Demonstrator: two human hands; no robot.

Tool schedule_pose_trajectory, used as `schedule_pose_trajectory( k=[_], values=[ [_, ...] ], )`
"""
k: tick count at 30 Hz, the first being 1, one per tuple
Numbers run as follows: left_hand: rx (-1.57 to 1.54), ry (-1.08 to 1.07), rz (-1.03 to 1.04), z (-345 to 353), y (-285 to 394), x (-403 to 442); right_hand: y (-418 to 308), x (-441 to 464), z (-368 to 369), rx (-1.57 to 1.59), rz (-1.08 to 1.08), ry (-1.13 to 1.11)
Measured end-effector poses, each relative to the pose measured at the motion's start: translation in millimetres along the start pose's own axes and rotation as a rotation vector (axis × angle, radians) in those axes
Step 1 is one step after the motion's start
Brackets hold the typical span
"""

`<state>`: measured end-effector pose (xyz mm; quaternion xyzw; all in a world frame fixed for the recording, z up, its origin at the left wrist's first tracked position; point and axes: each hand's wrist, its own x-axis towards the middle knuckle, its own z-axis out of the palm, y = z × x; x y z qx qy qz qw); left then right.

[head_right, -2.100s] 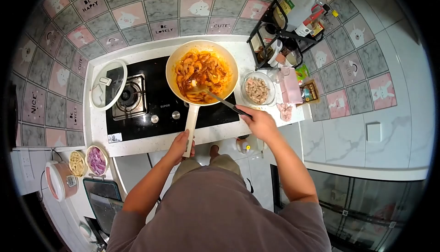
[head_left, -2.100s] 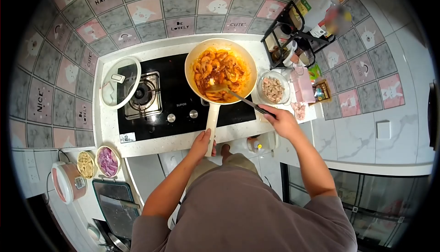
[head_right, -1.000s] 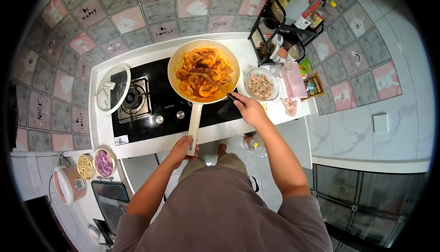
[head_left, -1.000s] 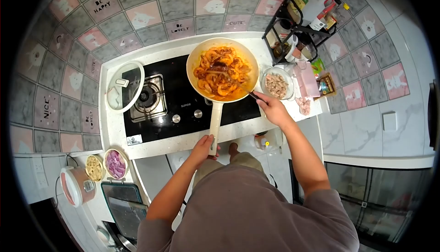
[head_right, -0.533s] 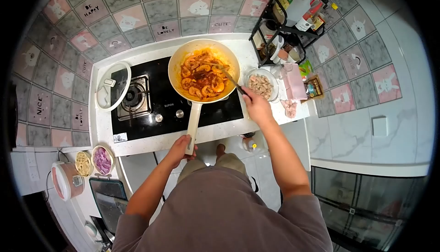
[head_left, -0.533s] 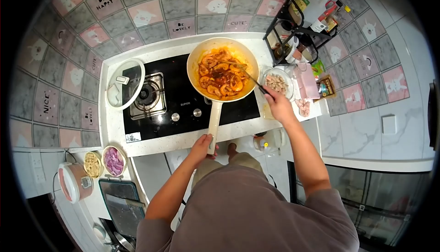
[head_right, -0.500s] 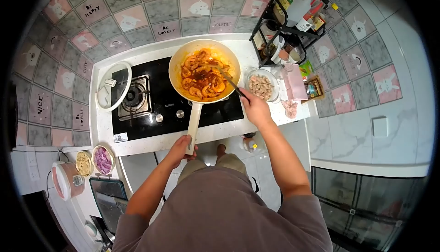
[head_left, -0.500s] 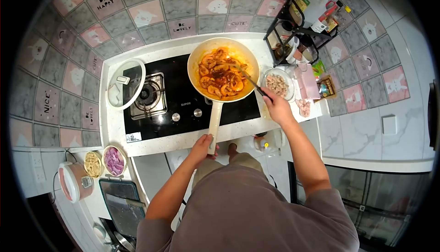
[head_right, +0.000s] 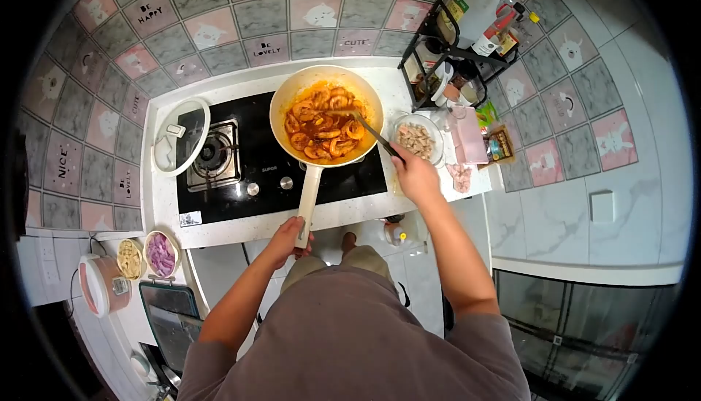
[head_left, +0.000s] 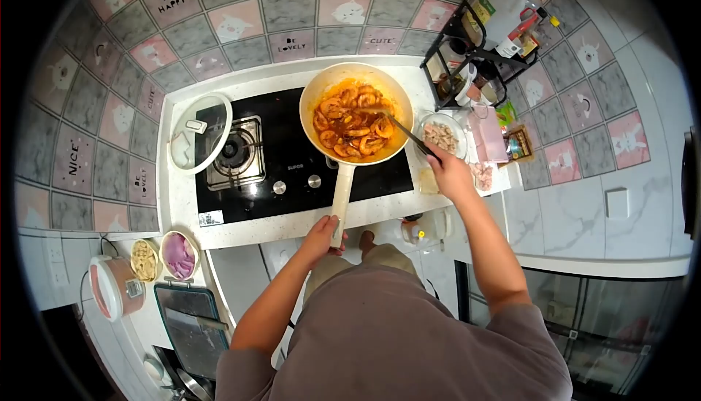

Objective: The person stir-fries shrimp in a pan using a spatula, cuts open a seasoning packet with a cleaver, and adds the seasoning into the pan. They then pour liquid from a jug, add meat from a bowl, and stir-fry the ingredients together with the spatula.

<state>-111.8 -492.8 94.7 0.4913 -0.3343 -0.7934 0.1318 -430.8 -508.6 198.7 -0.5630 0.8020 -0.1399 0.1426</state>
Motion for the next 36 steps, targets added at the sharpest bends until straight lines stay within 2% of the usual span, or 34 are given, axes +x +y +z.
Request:
schedule_pose_trajectory(
  k=[1,5,8,12,13,14,17,25,29,32,36],
  values=[
    [0.008,0.002,-0.002,0,1,-1,-1,9,16,0.106,-0.056,0.085],
    [0.014,-0.006,0.007,-1,-2,2,-19,12,34,0.196,-0.084,-0.024],
    [0.016,-0.019,-0.002,-3,-3,4,-23,-12,9,0.158,-0.066,-0.176],
    [0.011,-0.034,-0.016,-4,-1,3,-16,-42,-44,0.083,-0.097,-0.118],
    [0.012,-0.039,-0.011,-4,-2,3,-20,-49,-58,0.045,-0.043,-0.143],
    [0.011,-0.042,-0.012,-4,-2,4,-22,-52,-66,0.008,0.012,-0.168],
    [0.021,-0.053,-0.007,-5,-4,5,-30,-47,-68,-0.090,-0.020,-0.154],
    [0.034,-0.033,0.002,-4,-4,4,-39,-5,-16,0.059,-0.023,-0.009],
    [0.055,-0.031,-0.020,-3,1,2,-9,-3,31,0.134,-0.179,0.068],
    [0.041,-0.039,-0.015,-6,-1,4,-20,-25,7,0.160,-0.048,-0.127],
    [0.033,-0.047,-0.021,-7,-1,2,-27,-54,-52,0.063,-0.050,-0.137]
  ],
)
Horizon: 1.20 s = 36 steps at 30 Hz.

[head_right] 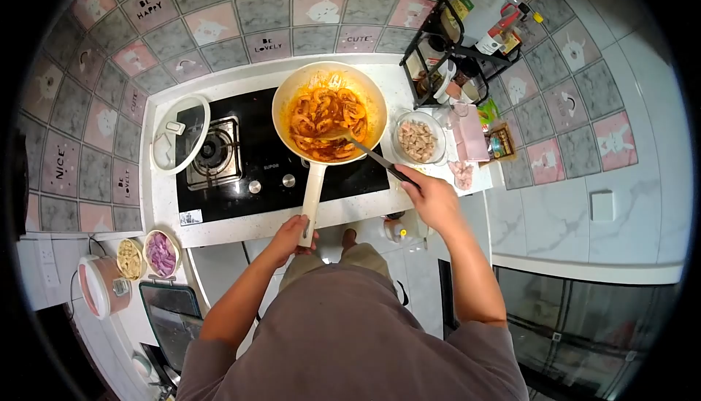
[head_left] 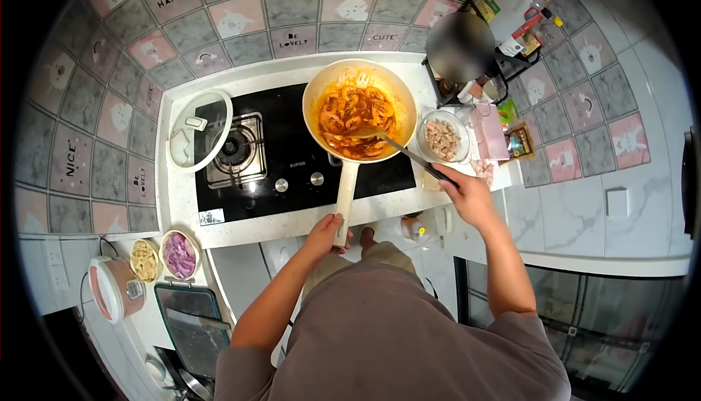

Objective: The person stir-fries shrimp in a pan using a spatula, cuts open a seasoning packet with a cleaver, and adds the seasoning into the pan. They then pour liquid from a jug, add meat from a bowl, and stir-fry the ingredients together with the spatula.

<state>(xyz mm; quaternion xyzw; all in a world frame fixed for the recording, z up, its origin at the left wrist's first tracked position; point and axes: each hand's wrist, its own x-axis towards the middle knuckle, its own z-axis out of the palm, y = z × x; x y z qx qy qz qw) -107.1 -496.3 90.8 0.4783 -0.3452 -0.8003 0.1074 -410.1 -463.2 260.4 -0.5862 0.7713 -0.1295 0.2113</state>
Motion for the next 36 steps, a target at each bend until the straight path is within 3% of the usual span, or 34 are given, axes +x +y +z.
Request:
schedule_pose_trajectory(
  k=[5,11,16,25,29,33,36],
  values=[
    [0.012,-0.002,0.004,-4,-2,1,-12,-9,-12,-0.082,0.099,0.003],
    [0.034,-0.010,-0.012,-6,1,3,-10,20,16,0.015,0.045,0.038],
    [0.035,-0.027,-0.019,-7,2,1,-10,-10,-22,-0.037,0.045,0.026],
    [0.030,-0.035,-0.028,-11,1,-1,-10,11,3,0.032,0.082,-0.029],
    [0.041,-0.037,-0.037,-11,2,-1,2,20,15,0.081,-0.005,0.058],
    [0.047,-0.037,-0.034,-13,1,-1,3,32,40,0.036,0.070,-0.047],
    [0.051,-0.043,-0.037,-11,4,-1,15,22,49,0.052,-0.039,0.026]
  ],
)
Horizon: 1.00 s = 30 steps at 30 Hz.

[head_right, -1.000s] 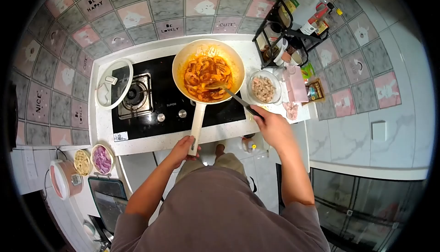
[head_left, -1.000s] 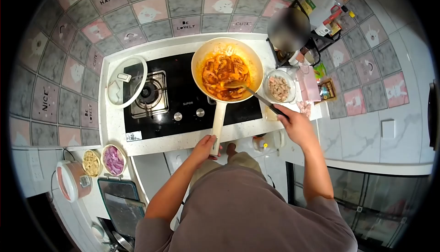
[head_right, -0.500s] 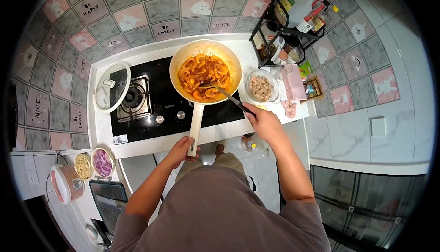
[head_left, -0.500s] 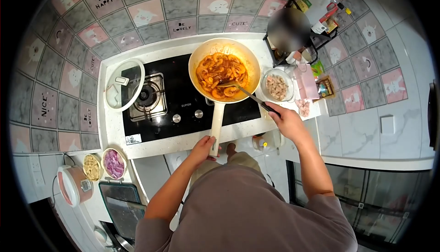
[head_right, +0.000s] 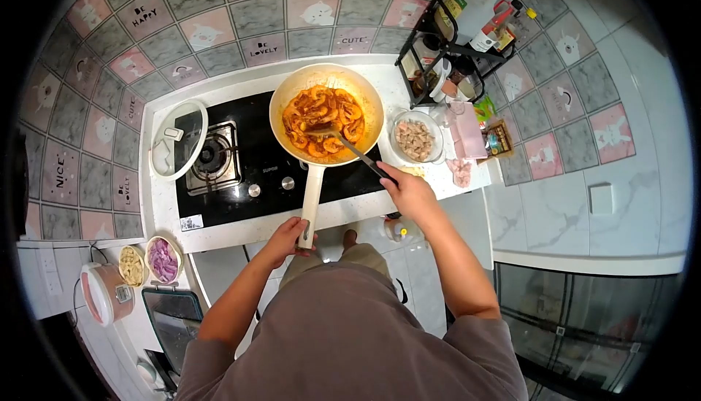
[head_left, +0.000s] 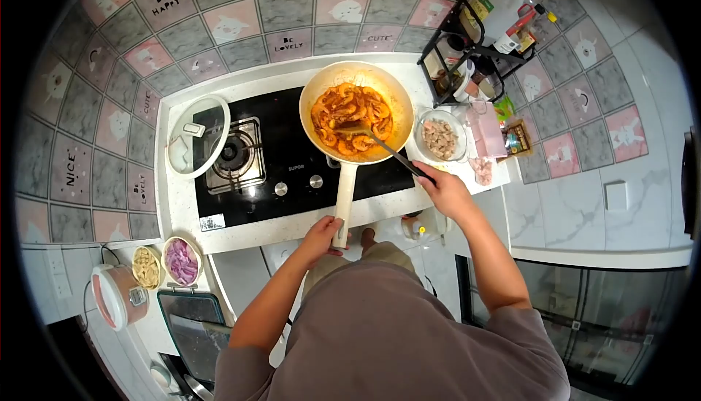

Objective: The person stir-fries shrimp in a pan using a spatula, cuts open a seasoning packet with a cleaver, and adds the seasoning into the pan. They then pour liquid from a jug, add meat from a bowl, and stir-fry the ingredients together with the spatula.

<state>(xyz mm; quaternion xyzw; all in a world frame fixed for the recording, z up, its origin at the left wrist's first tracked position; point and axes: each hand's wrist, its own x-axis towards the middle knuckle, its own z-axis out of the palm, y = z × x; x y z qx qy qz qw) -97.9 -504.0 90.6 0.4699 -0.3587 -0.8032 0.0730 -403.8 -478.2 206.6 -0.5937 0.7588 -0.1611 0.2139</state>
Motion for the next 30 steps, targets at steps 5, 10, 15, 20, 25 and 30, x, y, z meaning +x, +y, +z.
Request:
schedule_pose_trajectory(
  k=[5,10,15,20,25,30],
  values=[
    [-0.014,0.001,0.004,0,0,-2,-12,-18,-51,-0.008,0.146,-0.128],
    [-0.014,0.008,0.005,-1,-2,-2,-11,-7,-51,0.113,0.062,-0.034],
    [-0.008,0.010,-0.004,-4,-2,-1,-11,2,-32,0.021,0.075,-0.073],
    [-0.013,0.023,-0.001,-10,-10,-3,8,-17,-44,0.248,-0.051,0.042],
    [-0.017,-0.011,-0.019,-14,-16,-10,21,6,-2,0.377,0.056,0.037],
    [-0.007,-0.007,-0.010,-13,-15,-16,9,14,52,0.196,-0.026,-0.027]
  ],
)
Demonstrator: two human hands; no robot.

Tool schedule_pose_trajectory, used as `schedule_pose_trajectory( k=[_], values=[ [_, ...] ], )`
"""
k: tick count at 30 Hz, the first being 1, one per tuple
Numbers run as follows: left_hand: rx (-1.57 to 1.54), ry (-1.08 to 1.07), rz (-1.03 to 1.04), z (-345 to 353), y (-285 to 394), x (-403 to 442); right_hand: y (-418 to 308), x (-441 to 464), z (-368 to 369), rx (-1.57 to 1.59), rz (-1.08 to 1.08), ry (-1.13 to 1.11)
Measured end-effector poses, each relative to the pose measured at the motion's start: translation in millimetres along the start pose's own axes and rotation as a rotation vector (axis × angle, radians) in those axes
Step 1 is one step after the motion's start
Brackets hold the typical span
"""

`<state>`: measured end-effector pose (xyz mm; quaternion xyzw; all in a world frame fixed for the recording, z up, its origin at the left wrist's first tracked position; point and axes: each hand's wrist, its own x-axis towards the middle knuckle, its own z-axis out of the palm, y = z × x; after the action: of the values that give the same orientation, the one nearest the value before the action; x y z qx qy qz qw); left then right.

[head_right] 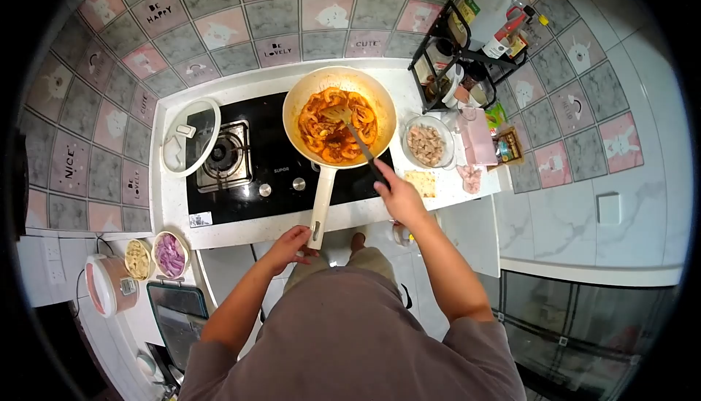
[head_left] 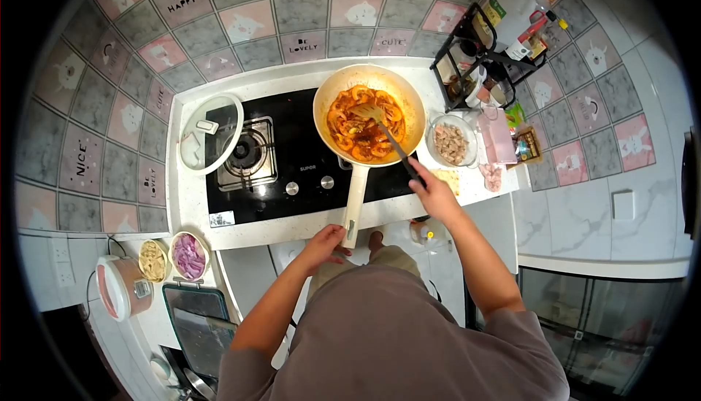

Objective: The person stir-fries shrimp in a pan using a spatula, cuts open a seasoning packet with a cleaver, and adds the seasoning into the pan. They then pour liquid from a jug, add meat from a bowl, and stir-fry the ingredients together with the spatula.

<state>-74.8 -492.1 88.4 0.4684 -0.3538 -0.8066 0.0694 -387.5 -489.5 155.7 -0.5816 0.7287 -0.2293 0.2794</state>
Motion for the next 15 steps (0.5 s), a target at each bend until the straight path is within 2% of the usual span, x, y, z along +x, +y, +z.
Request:
schedule_pose_trajectory(
  k=[1,2,3,5,6,9,11,13,15],
  values=[
    [-0.005,0.001,0.006,0,1,-1,-11,-5,-4,-0.013,0.038,-0.109],
    [0.001,0.000,0.010,-2,3,-3,-23,-9,-11,0.021,0.197,-0.255],
    [-0.007,0.003,0.014,-3,3,-5,-24,-14,-8,0.086,0.229,-0.271],
    [-0.009,-0.008,0.015,-4,0,-6,-26,-27,-10,0.410,0.338,-0.354],
    [-0.034,-0.002,0.033,-6,-2,-6,-21,-31,-8,0.450,0.336,-0.382],
    [-0.044,0.040,0.073,-9,-1,-7,-1,-44,-7,0.489,0.288,-0.416],
    [-0.068,0.061,0.138,-15,-1,-6,16,-51,-13,0.515,0.297,-0.360],
    [-0.059,0.161,0.178,-14,7,-13,52,-49,-20,0.587,0.382,-0.345],
    [-0.041,0.257,0.260,-17,9,-16,94,-42,-26,0.631,0.509,-0.169]
  ],
)
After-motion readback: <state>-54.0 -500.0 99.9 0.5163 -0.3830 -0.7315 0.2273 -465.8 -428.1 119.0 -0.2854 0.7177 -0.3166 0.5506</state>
